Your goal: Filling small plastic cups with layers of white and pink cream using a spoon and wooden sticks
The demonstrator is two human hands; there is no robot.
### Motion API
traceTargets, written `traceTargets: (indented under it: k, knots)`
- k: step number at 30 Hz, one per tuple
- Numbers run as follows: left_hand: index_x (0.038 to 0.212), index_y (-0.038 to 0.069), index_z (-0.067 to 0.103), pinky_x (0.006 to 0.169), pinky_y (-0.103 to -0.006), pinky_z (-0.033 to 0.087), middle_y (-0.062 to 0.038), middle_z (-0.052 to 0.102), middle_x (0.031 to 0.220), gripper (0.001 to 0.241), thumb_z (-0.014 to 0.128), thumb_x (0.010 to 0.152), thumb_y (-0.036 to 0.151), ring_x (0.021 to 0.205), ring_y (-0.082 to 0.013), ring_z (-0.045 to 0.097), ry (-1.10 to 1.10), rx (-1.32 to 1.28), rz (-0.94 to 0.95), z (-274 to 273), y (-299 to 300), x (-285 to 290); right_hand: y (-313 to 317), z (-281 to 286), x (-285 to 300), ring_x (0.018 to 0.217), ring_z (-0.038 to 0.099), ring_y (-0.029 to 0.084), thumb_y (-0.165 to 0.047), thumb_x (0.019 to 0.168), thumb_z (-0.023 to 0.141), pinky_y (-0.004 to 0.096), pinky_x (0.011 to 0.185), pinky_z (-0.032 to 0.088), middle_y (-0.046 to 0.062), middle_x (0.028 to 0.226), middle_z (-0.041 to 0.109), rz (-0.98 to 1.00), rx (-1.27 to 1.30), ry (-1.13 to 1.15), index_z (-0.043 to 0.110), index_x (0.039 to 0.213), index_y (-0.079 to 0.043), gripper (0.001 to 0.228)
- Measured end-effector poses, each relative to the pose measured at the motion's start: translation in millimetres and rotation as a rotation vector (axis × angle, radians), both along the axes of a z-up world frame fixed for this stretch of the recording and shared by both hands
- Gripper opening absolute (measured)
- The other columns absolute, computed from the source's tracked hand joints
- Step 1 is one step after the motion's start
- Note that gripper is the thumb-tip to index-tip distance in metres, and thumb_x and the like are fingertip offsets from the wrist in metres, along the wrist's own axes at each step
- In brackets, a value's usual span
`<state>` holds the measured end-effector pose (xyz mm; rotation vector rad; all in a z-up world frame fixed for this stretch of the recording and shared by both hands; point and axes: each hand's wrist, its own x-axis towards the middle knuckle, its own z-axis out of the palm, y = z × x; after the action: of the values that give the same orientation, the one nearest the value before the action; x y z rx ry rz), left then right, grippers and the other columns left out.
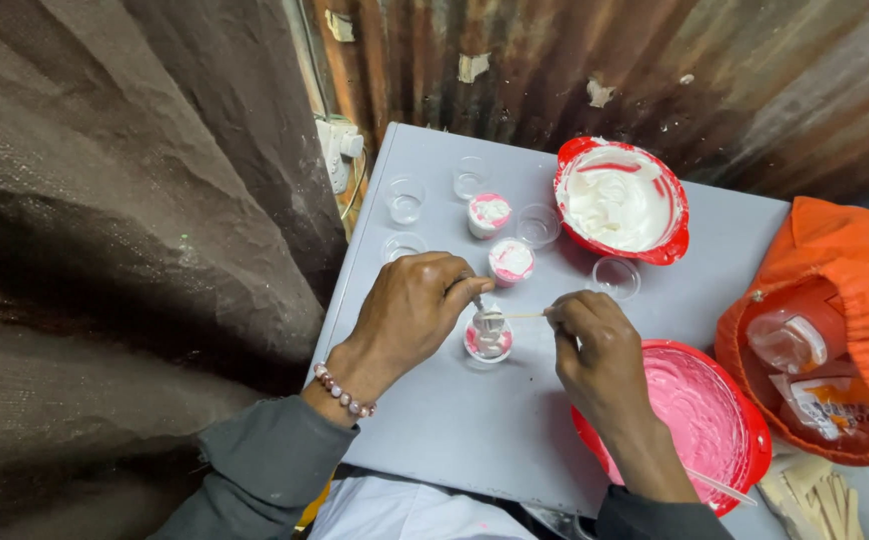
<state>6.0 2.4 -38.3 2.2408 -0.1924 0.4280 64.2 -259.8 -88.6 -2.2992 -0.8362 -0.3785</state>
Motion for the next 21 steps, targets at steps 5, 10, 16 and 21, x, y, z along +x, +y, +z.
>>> traceTargets:
  k: [5, 10, 16, 21]
  knots:
    - [0.081, 0.002, 0.079, 0.048, -0.0328, 0.054, -0.011, 0.066, 0.058, 0.039, 0.074, 0.111, 0.026, 0.05, -0.0238, 0.067, 0.022, -0.027, -0.004, 0, 0, -1, -8, -10, 4, 0.084, 0.076, 0.029, 0.012, 0.087, 0.075, 0.04, 0.076, 0.063, 0.007, 0.086, 0.078, -0.02, -0.059, 0.043, 0.078, 0.086, -0.009, 0.021]
    - [0.081, 0.002, 0.08, 0.048, -0.0312, 0.054, -0.01, 0.067, 0.057, 0.037, 0.075, 0.11, 0.025, 0.051, -0.0212, 0.066, 0.003, -0.03, -0.009, -2, -1, -2, -3, -10, 5, 0.089, 0.075, 0.033, 0.011, 0.089, 0.075, 0.044, 0.078, 0.063, 0.009, 0.09, 0.077, -0.003, -0.069, -0.021, 0.076, 0.089, -0.008, 0.019]
    - [0.081, 0.002, 0.079, 0.047, -0.0325, 0.052, -0.011, 0.066, 0.057, 0.037, 0.074, 0.111, 0.024, 0.05, -0.0239, 0.066, 0.022, -0.052, -0.001, -2, -1, -7, -7, -10, 2, 0.089, 0.075, 0.032, 0.007, 0.089, 0.076, 0.043, 0.08, 0.063, 0.008, 0.089, 0.076, -0.021, -0.077, 0.042, 0.074, 0.088, -0.011, 0.018]
    - [0.083, 0.002, 0.081, 0.048, -0.0303, 0.052, -0.01, 0.067, 0.057, 0.035, 0.074, 0.11, 0.024, 0.05, -0.0208, 0.065, 0.037, -0.057, 0.008, -4, 0, -5, -8, -8, 0, 0.088, 0.075, 0.03, 0.007, 0.087, 0.076, 0.041, 0.079, 0.063, 0.006, 0.085, 0.074, -0.05, -0.088, 0.065, 0.075, 0.086, -0.012, 0.019]
